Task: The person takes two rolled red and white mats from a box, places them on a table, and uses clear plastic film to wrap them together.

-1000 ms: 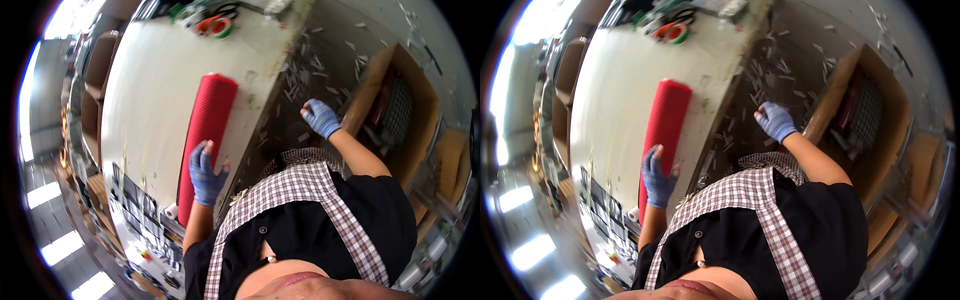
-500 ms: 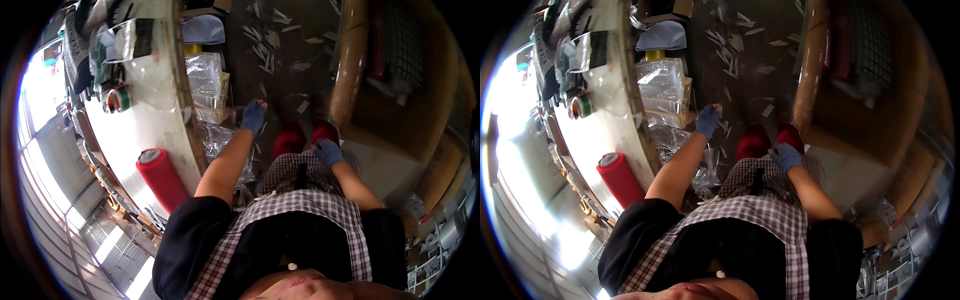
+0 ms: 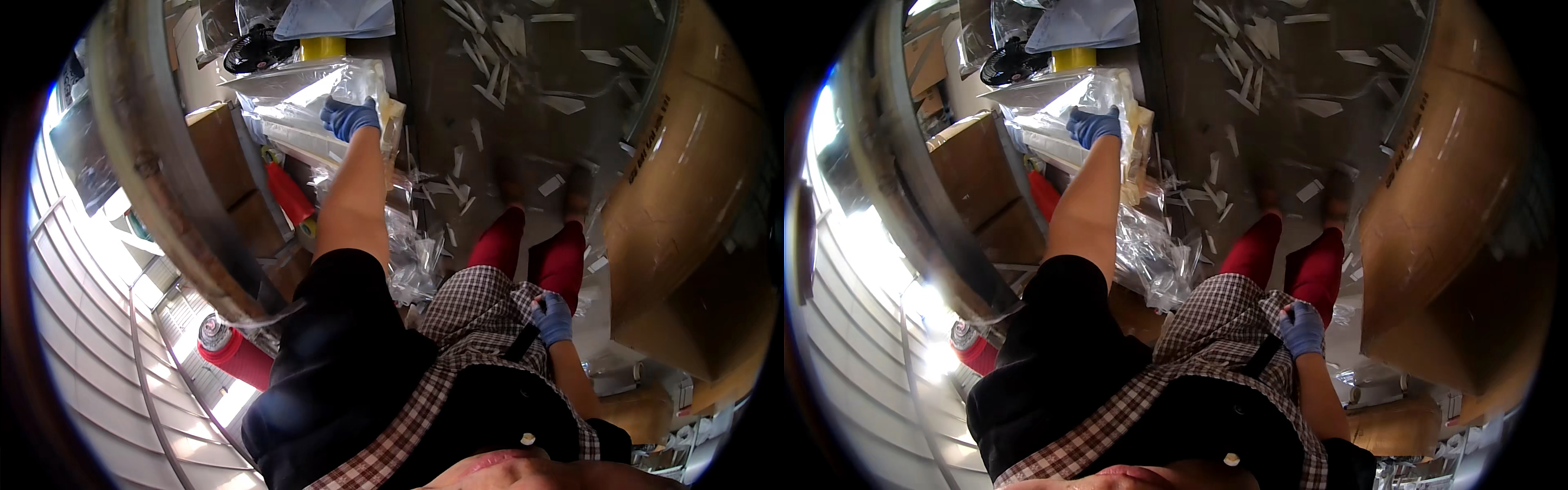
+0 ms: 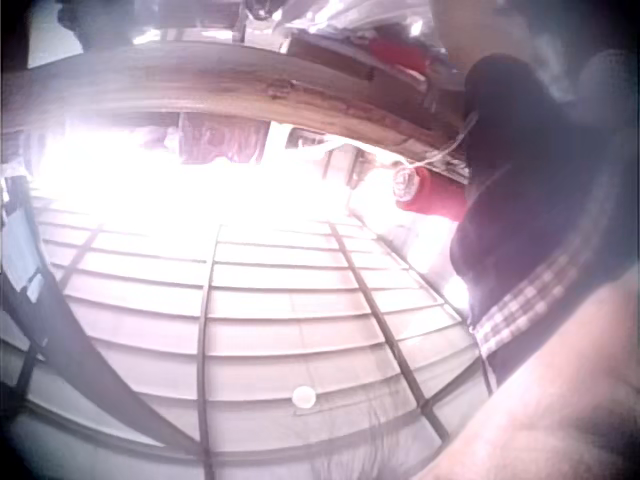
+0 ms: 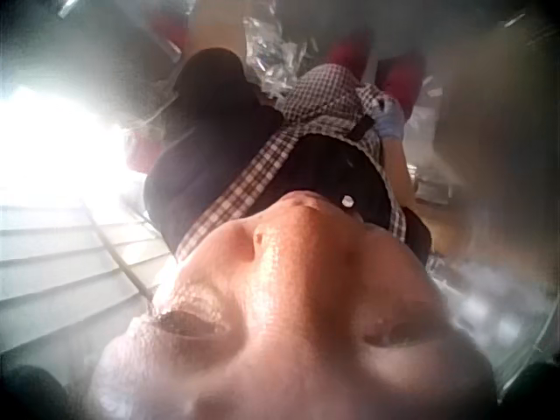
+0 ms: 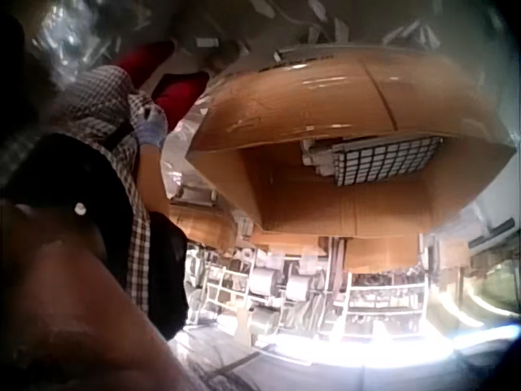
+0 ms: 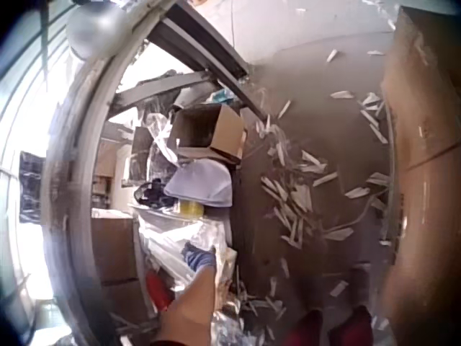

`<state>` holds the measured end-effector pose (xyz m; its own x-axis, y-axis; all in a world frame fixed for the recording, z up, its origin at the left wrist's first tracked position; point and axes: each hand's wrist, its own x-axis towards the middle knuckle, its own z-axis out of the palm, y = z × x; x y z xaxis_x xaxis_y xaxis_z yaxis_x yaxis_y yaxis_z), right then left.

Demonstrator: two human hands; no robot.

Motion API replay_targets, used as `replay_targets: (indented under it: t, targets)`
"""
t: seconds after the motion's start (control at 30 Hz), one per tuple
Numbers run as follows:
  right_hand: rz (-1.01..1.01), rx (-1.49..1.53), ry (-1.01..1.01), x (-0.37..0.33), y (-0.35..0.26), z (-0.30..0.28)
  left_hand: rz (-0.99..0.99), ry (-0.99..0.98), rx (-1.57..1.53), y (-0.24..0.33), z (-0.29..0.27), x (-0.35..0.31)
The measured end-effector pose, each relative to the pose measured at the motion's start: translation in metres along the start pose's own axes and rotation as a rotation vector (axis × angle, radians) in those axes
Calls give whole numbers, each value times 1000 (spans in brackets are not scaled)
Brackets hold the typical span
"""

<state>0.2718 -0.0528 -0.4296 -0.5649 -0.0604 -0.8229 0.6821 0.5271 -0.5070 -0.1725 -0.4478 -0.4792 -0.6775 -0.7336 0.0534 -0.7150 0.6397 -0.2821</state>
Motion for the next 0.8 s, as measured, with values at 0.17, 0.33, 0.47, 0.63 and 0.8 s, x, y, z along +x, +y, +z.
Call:
replay_targets:
  t: [0.17,0.33,0.47,0.63,0.8]
  targets:
    - [73,59,-19,12,-21,-10,481,98,-212,-53,17,43]
    - [17,-3,-2,16,-21,-6,556,96,-369,-96,37,68]
    - [45,-40,-11,20,-14,5,695,146,-143,-68,35,50]
    - [-4,-44,-2,24,-16,11,350,-108,-216,-61,38,72]
    - [-8,-93,17,29,-14,13,657,189,-16,-47,23,27]
